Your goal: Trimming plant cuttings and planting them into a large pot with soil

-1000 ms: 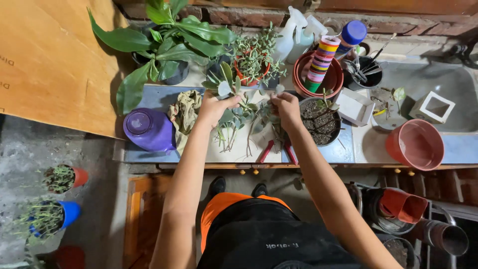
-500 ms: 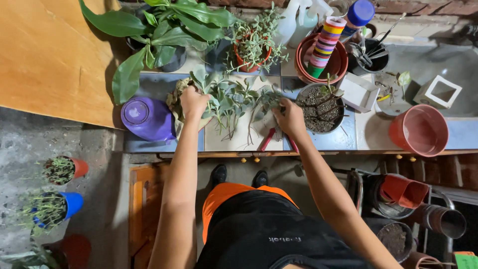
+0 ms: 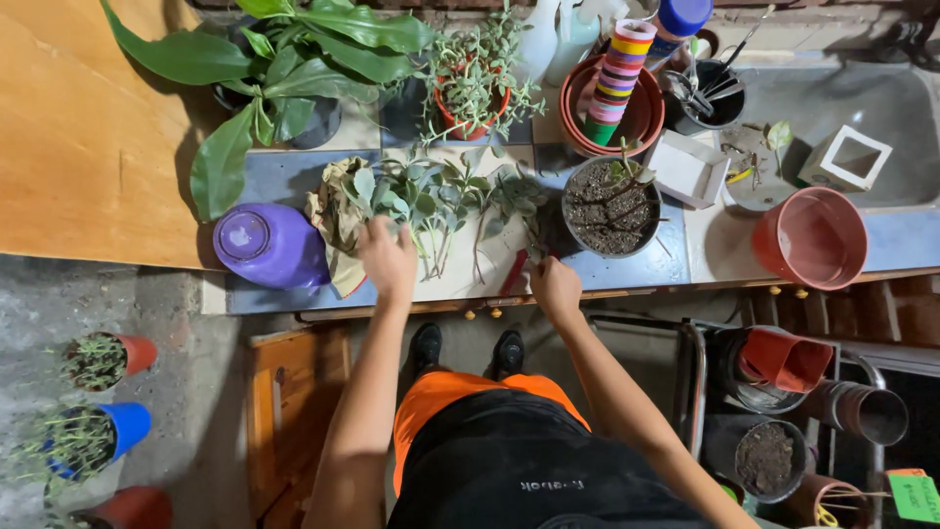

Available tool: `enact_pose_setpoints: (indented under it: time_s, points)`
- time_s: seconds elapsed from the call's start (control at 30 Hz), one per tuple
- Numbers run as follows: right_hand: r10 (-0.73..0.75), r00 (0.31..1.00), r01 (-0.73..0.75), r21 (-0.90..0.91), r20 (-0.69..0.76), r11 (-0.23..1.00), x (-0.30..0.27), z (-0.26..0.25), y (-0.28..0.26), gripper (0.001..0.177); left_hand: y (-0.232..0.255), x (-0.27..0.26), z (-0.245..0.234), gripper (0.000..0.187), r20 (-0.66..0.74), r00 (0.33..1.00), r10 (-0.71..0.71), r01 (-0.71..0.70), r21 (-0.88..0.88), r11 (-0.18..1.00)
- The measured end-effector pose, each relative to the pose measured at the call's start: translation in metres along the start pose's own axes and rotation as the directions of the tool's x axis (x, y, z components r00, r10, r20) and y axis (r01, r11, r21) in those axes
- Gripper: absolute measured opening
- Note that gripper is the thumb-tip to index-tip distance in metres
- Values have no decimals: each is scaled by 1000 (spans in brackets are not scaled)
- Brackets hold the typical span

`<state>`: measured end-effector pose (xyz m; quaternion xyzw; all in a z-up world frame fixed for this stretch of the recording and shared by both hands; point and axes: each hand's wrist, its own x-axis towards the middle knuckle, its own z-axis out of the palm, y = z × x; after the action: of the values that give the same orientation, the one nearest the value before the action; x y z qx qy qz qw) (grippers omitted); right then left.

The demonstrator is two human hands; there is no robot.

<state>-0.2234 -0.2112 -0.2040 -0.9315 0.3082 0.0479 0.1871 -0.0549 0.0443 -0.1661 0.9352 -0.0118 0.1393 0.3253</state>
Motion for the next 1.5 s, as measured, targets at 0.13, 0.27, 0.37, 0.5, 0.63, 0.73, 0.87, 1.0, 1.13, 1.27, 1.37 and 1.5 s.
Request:
enact_pose_setpoints:
  time_s: [0.13, 0.27, 0.37, 0.5, 0.63, 0.73, 0.87, 1.0, 1.13, 1.27, 1.37, 1.5]
  points:
    - [101, 985, -108, 47, 141, 993, 7, -33, -40, 54, 29, -49, 54, 12, 340, 925, 167, -142, -97, 985]
    - [116, 954, -112, -31, 278, 993, 26, -3, -32, 58, 46, -50, 113, 15, 601, 796, 74, -152, 80, 985]
    - [94, 955, -92, -19, 283, 996, 42, 19, -18, 54, 49, -39, 151, 17, 680, 731, -58, -105, 196, 975]
    - [56, 966, -64, 24, 251, 998, 36, 17, -14, 55, 64, -52, 138, 19, 435, 894, 103, -204, 192, 960]
    - [3, 984, -13, 58, 178, 998, 22, -10, -12, 50, 96, -52, 94, 18, 329, 926, 183, -245, 159, 956]
    - [-66, 994, 71, -61, 84, 996, 11, -27, -5, 43, 107, -54, 72, 10, 336, 923, 185, -230, 98, 968]
    - [-107, 992, 80, -308, -72, 948, -2, -34, 10, 44, 115, -50, 39, 12, 406, 913, 32, 108, -317, 942]
    - [-156, 968, 97, -281, -196, 955, 12, 25, 66, 64, 123, -52, 10, 18, 557, 830, -14, 425, -617, 663]
    - [-328, 944, 276, -453, -38, 847, 11, -10, 46, 43, 142, -53, -22, 20, 599, 801, 8, 512, -690, 511]
    - [-293, 950, 290, -40, -110, 956, -7, -34, 38, 43, 140, -49, -33, 20, 604, 796, 49, 510, -712, 483]
    - [-197, 976, 217, 378, -91, 900, -30, -49, 38, 36, 138, -42, -35, 18, 624, 778, 75, 544, -728, 417]
    - [21, 950, -304, 910, 311, 281, -68, -65, 39, 51, 137, -38, -36, 16, 688, 715, 123, 654, -721, 229]
